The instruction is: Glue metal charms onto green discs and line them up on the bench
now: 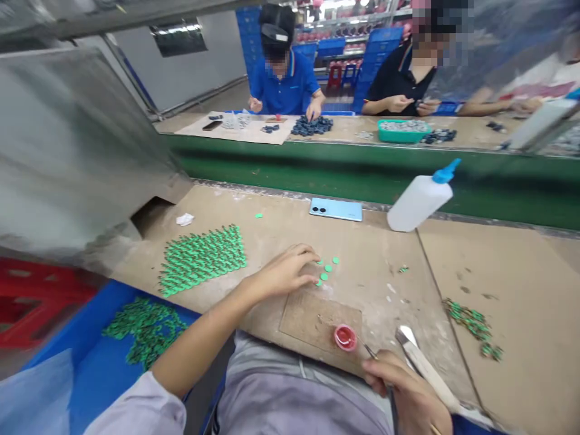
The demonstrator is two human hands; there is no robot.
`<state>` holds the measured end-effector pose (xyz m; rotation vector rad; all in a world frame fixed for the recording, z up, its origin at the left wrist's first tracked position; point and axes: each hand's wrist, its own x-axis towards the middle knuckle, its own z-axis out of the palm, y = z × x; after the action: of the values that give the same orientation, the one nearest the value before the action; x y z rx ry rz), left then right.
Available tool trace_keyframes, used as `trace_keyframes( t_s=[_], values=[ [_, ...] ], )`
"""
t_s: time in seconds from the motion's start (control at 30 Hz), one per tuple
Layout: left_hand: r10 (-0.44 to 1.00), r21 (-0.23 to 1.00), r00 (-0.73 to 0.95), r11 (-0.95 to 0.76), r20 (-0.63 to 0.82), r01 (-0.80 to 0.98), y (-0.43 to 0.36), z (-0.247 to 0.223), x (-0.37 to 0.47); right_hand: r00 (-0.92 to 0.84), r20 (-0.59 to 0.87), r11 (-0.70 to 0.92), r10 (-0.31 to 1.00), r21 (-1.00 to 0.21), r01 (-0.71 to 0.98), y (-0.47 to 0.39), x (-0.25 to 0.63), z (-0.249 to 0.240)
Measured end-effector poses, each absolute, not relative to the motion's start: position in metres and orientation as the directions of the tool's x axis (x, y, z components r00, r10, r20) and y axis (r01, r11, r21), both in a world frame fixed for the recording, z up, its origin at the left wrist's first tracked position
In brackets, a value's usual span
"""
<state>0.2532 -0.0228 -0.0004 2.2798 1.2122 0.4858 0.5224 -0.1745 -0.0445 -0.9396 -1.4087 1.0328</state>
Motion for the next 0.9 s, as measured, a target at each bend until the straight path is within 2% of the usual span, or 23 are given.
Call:
trace_keyframes(
  t_s=[0.27, 0.5, 0.67, 0.77, 0.83, 0.9],
  values=[
    [0.922, 0.540, 0.384, -0.350, 0.053, 0.766, 0.000, -0.035, 0.317, 0.012, 0.320, 0.317, 0.947, -0.941, 0.118, -0.182, 0.545, -0.056],
    [0.893, 0.582, 0.448, -0.389, 0.047, 0.714, 0.005, -0.035, 0.320, 0.024, 0.351, 0.343, 0.936, -0.925, 0.161, -0.178, 0.548, -0.056],
    [0.871, 0.550, 0.490, -0.430, 0.044, 0.716, 0.003, -0.033, 0.318, 0.040, 0.274, 0.256, 0.961, -0.934, 0.248, -0.175, 0.557, -0.058],
    [0.846, 0.516, 0.533, -0.472, 0.036, 0.715, 0.003, -0.033, 0.319, 0.082, 0.291, 0.255, 0.953, -0.919, 0.301, -0.164, 0.571, -0.056],
    [0.828, 0.489, 0.559, -0.501, 0.033, 0.714, 0.002, -0.032, 0.320, 0.163, 0.312, 0.224, 0.936, -0.886, 0.407, -0.150, 0.585, -0.053],
    [0.819, 0.466, 0.572, -0.520, 0.036, 0.716, 0.001, -0.032, 0.322, 0.224, 0.328, 0.129, 0.918, -0.779, 0.614, -0.133, 0.602, -0.051]
  ],
)
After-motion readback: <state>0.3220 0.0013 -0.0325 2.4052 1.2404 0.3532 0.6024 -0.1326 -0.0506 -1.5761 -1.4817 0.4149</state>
